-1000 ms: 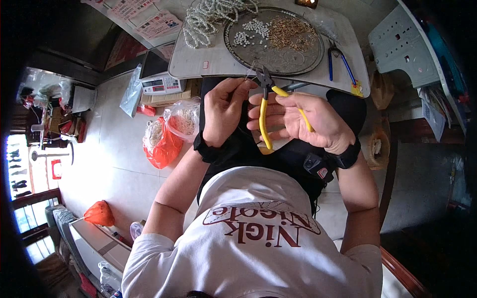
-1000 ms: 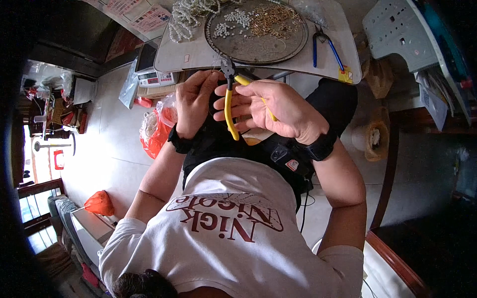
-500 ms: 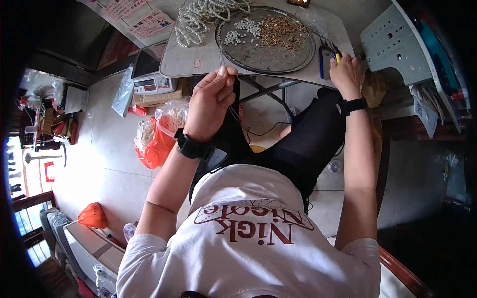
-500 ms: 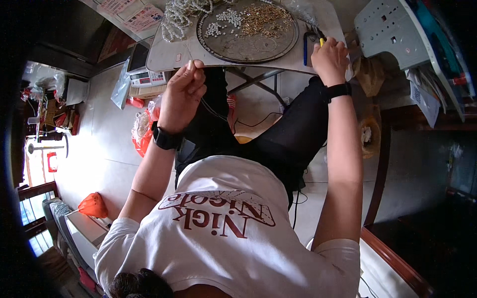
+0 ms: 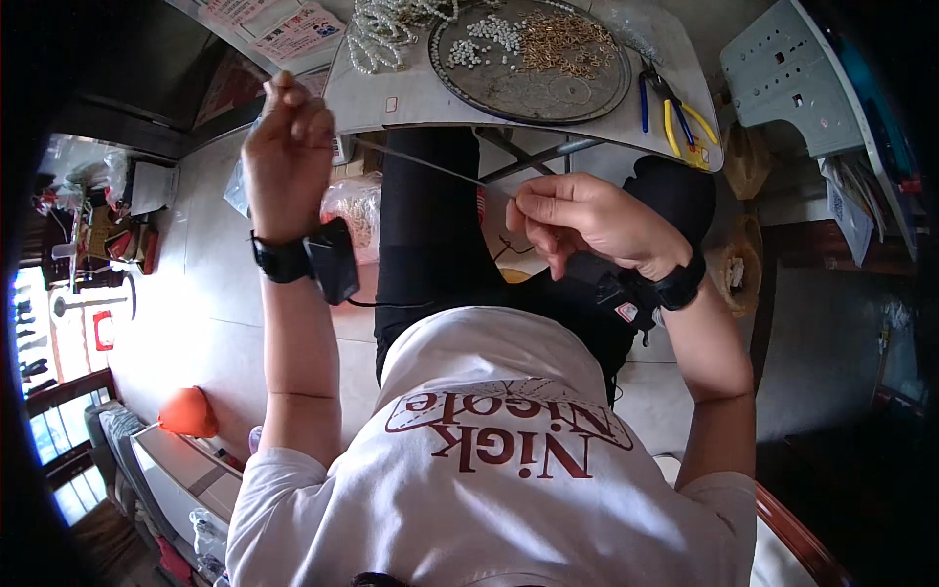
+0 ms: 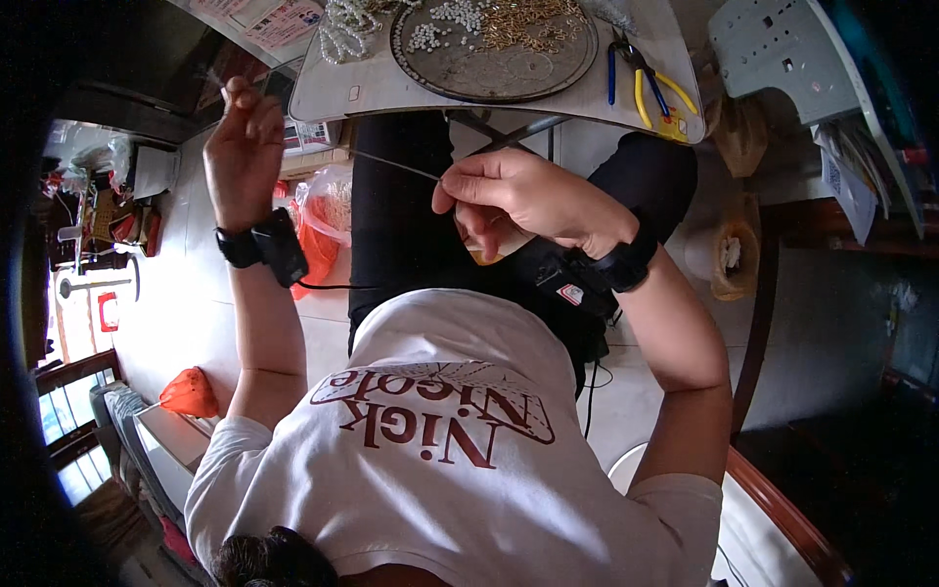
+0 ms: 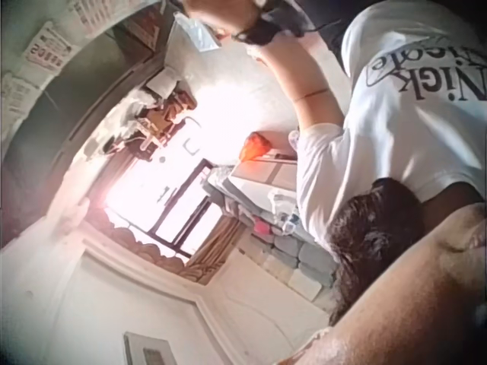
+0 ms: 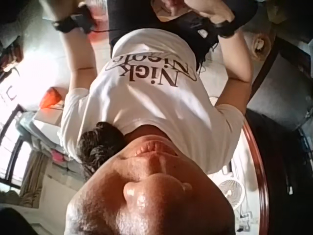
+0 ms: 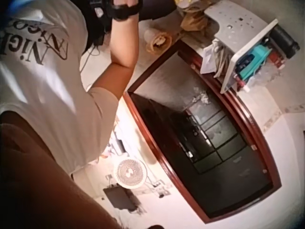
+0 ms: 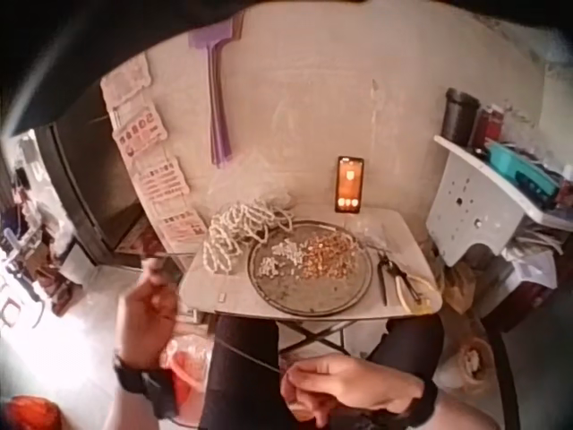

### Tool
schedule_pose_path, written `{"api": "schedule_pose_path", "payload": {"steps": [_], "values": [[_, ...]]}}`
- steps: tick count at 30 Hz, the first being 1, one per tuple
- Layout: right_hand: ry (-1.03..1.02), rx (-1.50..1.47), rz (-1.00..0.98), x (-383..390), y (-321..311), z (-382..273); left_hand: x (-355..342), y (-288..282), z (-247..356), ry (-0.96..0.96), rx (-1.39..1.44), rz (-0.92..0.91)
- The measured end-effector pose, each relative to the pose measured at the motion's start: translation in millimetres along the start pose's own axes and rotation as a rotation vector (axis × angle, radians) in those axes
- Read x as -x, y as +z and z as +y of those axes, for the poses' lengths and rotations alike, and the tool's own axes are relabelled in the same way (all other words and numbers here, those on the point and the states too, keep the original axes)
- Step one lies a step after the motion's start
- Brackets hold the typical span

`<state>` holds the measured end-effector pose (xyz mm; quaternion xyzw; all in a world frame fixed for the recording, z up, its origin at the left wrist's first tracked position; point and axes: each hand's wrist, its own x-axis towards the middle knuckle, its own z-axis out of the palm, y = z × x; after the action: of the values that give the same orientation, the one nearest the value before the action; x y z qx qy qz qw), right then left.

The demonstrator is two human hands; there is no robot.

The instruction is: Assembling a pearl necklace by stringing beads and using pliers to attach hardware.

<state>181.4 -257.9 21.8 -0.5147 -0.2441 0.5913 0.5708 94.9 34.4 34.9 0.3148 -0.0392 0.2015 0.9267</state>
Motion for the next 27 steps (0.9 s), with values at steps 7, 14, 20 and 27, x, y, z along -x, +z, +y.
{"api": "schedule_pose_path", "payload": {"steps": [7,14,20,27], "values": [[0.172,-0.190,-0.038,-27.9,30.5,-11.6,21.0,-34.6,67.4,0.185,-0.290,0.183],[0.195,-0.114,-0.019,-63.2,43.5,5.2,46.3,-102.5,71.5,0.074,-1.774,0.528],[0.123,0.219,0.075,-70.1,28.1,23.3,66.4,14.0,-16.8,0.109,-1.896,-0.561],[-0.256,0.882,0.549,-28.7,25.3,-1.8,57.4,25.7,-75.5,-0.170,-1.613,-0.470]]}}
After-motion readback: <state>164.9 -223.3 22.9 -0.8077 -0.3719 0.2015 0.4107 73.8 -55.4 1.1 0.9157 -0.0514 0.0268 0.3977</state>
